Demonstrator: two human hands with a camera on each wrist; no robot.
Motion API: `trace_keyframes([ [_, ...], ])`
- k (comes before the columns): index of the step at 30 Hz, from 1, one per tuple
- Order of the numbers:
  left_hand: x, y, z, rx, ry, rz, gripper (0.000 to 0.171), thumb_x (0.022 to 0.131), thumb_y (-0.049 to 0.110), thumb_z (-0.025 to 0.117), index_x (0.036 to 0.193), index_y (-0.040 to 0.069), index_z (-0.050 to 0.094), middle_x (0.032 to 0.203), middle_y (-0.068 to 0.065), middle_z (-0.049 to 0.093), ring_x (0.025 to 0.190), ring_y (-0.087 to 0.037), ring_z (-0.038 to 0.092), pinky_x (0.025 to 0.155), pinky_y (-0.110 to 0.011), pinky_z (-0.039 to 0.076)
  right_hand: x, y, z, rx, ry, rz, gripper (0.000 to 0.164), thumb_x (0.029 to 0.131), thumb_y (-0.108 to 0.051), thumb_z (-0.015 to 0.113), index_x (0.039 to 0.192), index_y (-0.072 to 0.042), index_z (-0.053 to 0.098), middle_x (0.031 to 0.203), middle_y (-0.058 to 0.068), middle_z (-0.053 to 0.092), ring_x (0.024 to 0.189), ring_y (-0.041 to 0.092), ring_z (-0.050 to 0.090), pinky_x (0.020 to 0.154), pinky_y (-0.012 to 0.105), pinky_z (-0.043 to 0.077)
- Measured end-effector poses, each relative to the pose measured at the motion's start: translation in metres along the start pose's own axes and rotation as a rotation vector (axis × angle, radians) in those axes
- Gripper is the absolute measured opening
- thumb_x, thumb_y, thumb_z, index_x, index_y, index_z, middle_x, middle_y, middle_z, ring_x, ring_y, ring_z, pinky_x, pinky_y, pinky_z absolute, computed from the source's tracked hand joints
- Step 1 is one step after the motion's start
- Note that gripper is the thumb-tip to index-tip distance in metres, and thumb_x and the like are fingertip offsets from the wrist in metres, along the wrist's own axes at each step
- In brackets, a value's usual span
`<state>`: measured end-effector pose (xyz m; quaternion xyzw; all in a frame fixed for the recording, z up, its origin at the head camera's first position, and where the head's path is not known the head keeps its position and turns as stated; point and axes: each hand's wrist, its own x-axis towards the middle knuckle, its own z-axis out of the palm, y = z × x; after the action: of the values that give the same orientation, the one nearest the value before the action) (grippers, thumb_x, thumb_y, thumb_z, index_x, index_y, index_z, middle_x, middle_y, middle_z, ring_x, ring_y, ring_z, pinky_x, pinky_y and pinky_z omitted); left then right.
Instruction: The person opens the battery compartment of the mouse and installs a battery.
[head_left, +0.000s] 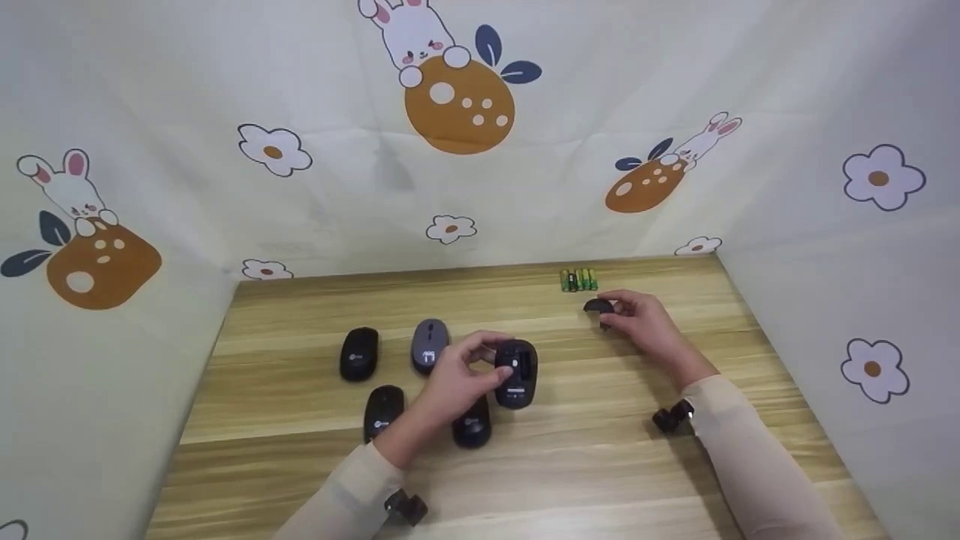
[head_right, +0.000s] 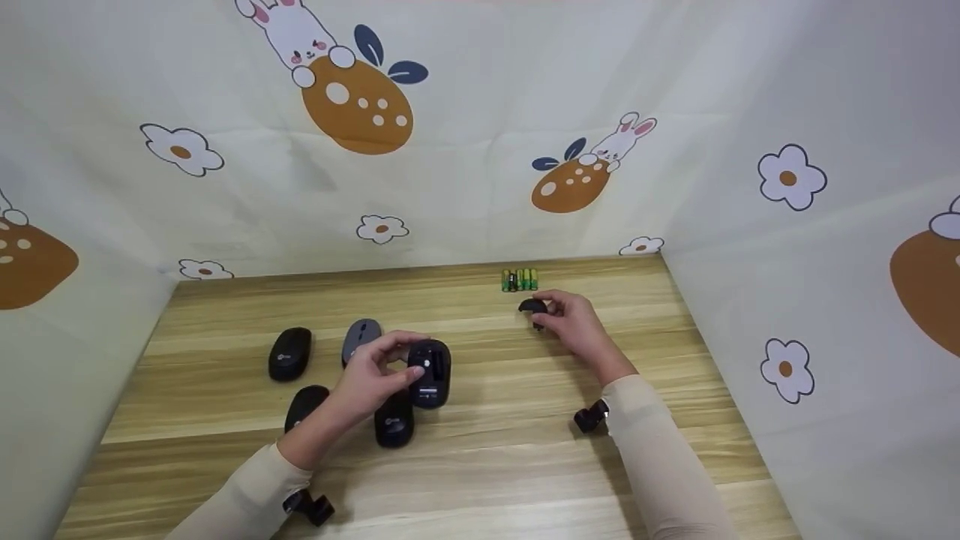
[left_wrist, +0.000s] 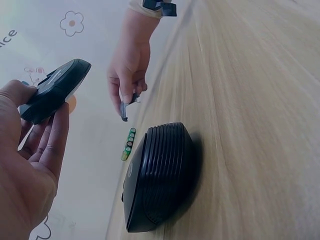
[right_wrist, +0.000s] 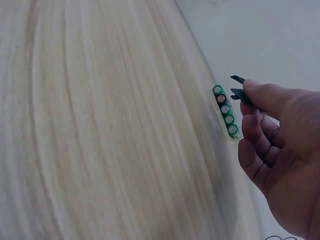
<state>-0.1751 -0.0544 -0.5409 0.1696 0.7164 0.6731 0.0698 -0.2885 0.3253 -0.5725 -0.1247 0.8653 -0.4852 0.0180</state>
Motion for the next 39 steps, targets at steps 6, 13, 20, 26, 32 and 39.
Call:
trace_keyframes([
  [6, 0.000, 0.002, 0.002, -0.034, -0.004, -0.009, 0.047, 0.094, 0.002, 0.083, 0.139, 0.010, 0.073, 0.124, -0.008, 0.076, 0.106, -0.025, 0.073, 0.081, -0.037, 0.068, 0.007, 0.006, 0.000, -0.029, -0.006, 0.020, 0.036, 0.097, -0.005, 0.085, 0.132, 0.001, 0.077, 0.092, 0.009, 0.070, 0.081, 0.015, 0.062, 0.069, 0.020, 0.051],
  [13, -0.001, 0.003, 0.002, -0.036, -0.002, -0.025, 0.048, 0.094, 0.003, 0.083, 0.140, 0.011, 0.073, 0.126, -0.009, 0.074, 0.106, -0.026, 0.073, 0.082, -0.038, 0.069, 0.010, 0.011, 0.000, -0.040, -0.021, 0.035, 0.037, 0.097, -0.006, 0.085, 0.132, 0.000, 0.077, 0.095, 0.010, 0.076, 0.085, 0.017, 0.066, 0.074, 0.020, 0.052],
  [20, 0.000, 0.002, 0.002, -0.030, 0.000, -0.020, 0.048, 0.094, 0.003, 0.084, 0.140, 0.011, 0.073, 0.128, -0.008, 0.074, 0.108, -0.026, 0.073, 0.086, -0.038, 0.068, 0.013, 0.013, 0.000, -0.053, -0.035, 0.052, 0.038, 0.098, -0.008, 0.085, 0.134, -0.001, 0.076, 0.106, 0.015, 0.079, 0.094, 0.020, 0.070, 0.082, 0.020, 0.053],
  [26, 0.000, 0.001, 0.002, -0.024, -0.003, -0.021, 0.048, 0.094, 0.004, 0.083, 0.140, 0.011, 0.073, 0.128, -0.009, 0.075, 0.108, -0.026, 0.073, 0.085, -0.039, 0.068, 0.017, 0.016, 0.002, -0.109, -0.044, 0.042, 0.038, 0.098, -0.010, 0.085, 0.134, -0.001, 0.076, 0.110, 0.015, 0.079, 0.097, 0.021, 0.069, 0.083, 0.022, 0.053],
  [32, 0.001, 0.002, 0.002, -0.022, 0.000, -0.036, 0.048, 0.094, 0.005, 0.083, 0.141, 0.012, 0.073, 0.126, -0.008, 0.076, 0.108, -0.026, 0.073, 0.084, -0.039, 0.068, 0.019, 0.017, 0.002, -0.190, -0.054, 0.012, 0.037, 0.099, -0.012, 0.084, 0.133, 0.001, 0.076, 0.102, 0.011, 0.077, 0.089, 0.020, 0.068, 0.077, 0.026, 0.054],
  [39, 0.002, 0.000, 0.003, -0.006, 0.004, 0.002, 0.046, 0.095, 0.002, 0.083, 0.139, 0.006, 0.072, 0.124, -0.010, 0.077, 0.105, -0.024, 0.073, 0.081, -0.032, 0.067, 0.020, 0.019, 0.004, -0.259, -0.054, 0.000, 0.037, 0.100, -0.016, 0.084, 0.131, 0.003, 0.077, 0.112, 0.017, 0.076, 0.099, 0.028, 0.067, 0.088, 0.041, 0.054],
])
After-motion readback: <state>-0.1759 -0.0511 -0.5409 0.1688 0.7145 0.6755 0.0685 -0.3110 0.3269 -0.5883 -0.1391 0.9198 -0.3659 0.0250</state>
